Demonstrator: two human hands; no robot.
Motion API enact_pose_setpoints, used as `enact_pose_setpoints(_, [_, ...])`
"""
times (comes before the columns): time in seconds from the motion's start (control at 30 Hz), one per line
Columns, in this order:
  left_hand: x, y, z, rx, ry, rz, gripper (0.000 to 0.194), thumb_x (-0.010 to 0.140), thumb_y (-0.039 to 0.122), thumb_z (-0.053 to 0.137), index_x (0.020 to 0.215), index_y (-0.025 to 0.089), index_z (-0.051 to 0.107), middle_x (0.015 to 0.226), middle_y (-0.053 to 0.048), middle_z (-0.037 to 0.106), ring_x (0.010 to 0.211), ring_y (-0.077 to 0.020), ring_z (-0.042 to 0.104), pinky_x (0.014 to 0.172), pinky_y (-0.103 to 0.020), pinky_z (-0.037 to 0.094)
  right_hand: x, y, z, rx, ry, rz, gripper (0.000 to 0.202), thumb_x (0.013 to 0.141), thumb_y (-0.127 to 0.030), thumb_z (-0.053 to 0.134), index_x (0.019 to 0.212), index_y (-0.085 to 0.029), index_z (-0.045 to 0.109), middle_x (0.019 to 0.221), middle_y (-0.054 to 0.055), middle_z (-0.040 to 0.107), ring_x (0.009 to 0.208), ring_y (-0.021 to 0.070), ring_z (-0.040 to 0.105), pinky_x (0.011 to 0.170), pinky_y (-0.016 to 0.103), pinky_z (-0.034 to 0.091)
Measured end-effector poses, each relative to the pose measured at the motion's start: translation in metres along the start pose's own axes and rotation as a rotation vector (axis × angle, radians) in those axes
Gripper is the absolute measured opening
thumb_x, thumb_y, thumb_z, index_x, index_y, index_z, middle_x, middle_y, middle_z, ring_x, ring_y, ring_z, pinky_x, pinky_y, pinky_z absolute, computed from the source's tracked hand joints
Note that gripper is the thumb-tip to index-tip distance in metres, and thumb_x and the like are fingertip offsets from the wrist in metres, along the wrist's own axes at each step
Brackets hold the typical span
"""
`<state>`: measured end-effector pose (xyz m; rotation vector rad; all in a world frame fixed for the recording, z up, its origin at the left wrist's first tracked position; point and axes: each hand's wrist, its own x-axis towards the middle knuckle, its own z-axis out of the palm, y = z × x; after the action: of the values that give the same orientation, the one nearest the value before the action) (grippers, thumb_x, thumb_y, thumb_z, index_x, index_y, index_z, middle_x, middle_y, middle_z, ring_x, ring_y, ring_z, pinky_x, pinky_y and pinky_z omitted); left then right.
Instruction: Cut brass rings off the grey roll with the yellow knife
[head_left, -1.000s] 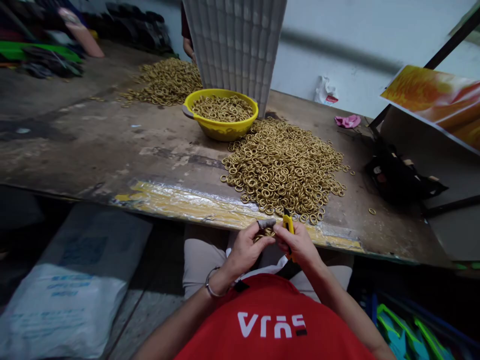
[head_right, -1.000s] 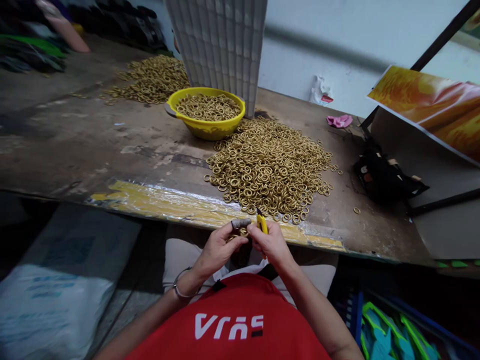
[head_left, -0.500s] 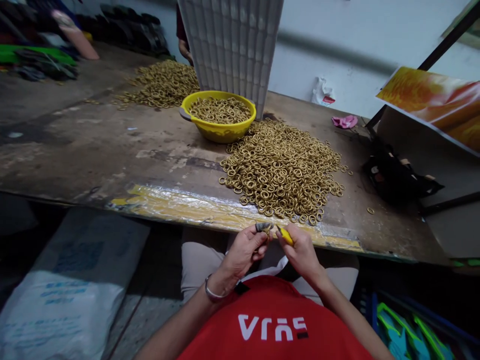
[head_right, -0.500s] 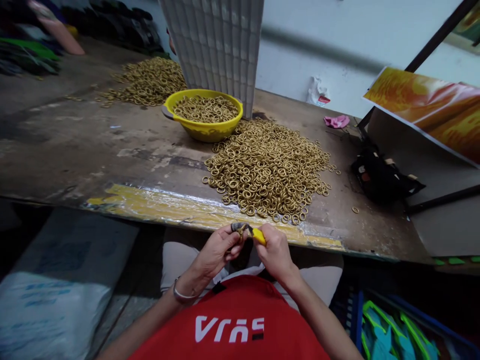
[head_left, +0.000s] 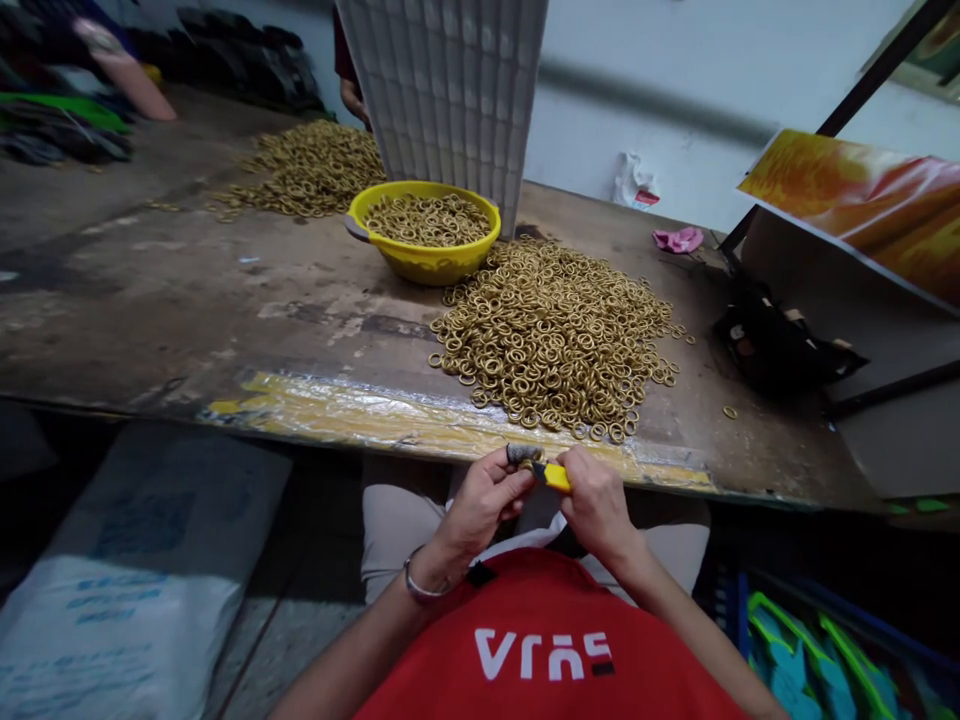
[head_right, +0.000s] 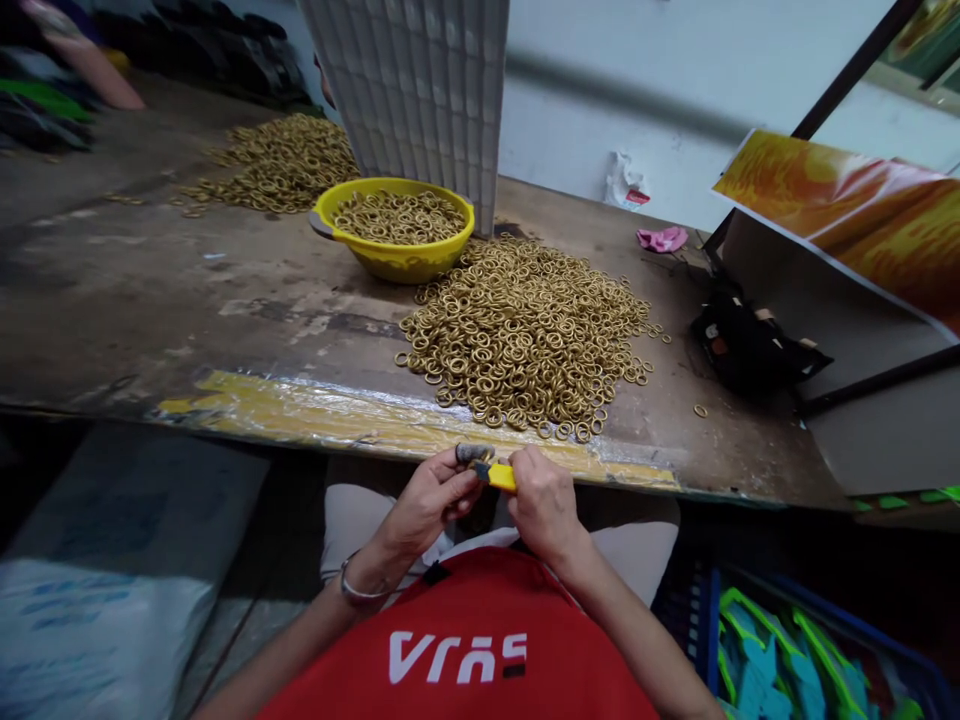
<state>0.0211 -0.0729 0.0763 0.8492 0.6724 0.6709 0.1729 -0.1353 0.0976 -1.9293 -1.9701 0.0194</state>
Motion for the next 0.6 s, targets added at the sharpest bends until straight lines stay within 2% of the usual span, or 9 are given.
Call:
enact_pose_setpoints(0.1, [-0.006,0.003,0.003,0.024,-0.028,0.017,0.038,0.069,0.043,0.077,0.086,0.012,0.063,0.059,0.003,0.051,0.043,-0.0039,0.035,0.038,-0.016,0.019,0.004,0.012,0.002,-0.082,-0.005,0.058,0.016,0.088,-0.01,0.046,0.082,-0.018,0.058,0.079,0.006,0.061,0.069,0.0169,0.054,0.063,0.027,0.033])
enact_pose_setpoints(0.2, [-0.015,0.009,0.004,0.069,-0.063,0.06,0.033,0.072,0.042,0.074,0.081,0.012,0.064,0.063,0.0,0.055,0.045,-0.005,0.036,0.04,-0.018,0.024,0.009,0.043,0.001,-0.214,-0.048,0.284,0.015,0.083,-0.006,0.048,0.081,-0.017,0.058,0.076,0.007,0.062,0.062,0.0163,0.052,0.058,0.028,0.028])
enact_pose_setpoints(0.27, [-0.017,0.011,0.001,0.136,-0.069,0.07,0.032,0.075,0.042,0.071,0.084,0.012,0.065,0.065,-0.001,0.055,0.048,-0.006,0.036,0.043,-0.019,0.026,0.009,0.066,-0.002,-0.189,0.003,0.358,0.014,0.087,-0.012,0.047,0.08,-0.017,0.058,0.075,0.007,0.062,0.062,0.0164,0.051,0.058,0.028,0.028])
enact_pose_setpoints(0.33, [-0.015,0.007,-0.007,0.258,-0.072,0.055,0.03,0.078,0.04,0.067,0.088,0.012,0.065,0.065,0.0,0.054,0.049,-0.0072,0.037,0.045,-0.019,0.026,0.006,0.084,-0.006,-0.072,0.069,0.347,0.021,0.092,-0.023,0.045,0.075,-0.019,0.056,0.069,0.005,0.059,0.06,0.0158,0.049,0.058,0.027,0.027])
enact_pose_setpoints(0.4, [-0.009,-0.004,-0.018,0.441,-0.093,0.038,0.025,0.08,0.036,0.064,0.09,0.014,0.065,0.065,0.0,0.055,0.054,-0.0101,0.043,0.049,-0.02,0.032,0.001,0.096,-0.008,0.049,0.144,0.364,0.03,0.095,-0.034,0.044,0.07,-0.02,0.054,0.064,0.002,0.056,0.056,0.0148,0.046,0.056,0.027,0.027])
enact_pose_setpoints(0.47, [-0.003,-0.022,-0.031,0.658,-0.102,0.07,0.02,0.079,0.032,0.061,0.089,0.015,0.065,0.073,-0.003,0.06,0.066,-0.0157,0.052,0.061,-0.025,0.043,-0.005,0.104,-0.007,0.132,0.184,0.41,0.032,0.094,-0.039,0.044,0.069,-0.02,0.054,0.062,0.0,0.054,0.056,0.0143,0.045,0.056,0.026,0.029])
enact_pose_setpoints(0.6, [0.002,-0.058,-0.054,1.201,0.056,0.165,0.016,0.075,0.028,0.061,0.086,0.018,0.063,0.088,-0.009,0.062,0.089,-0.027,0.057,0.084,-0.04,0.045,-0.009,0.106,0.004,0.174,0.109,0.368,0.023,0.092,-0.032,0.049,0.075,-0.018,0.058,0.072,0.002,0.059,0.065,0.0153,0.051,0.062,0.025,0.034])
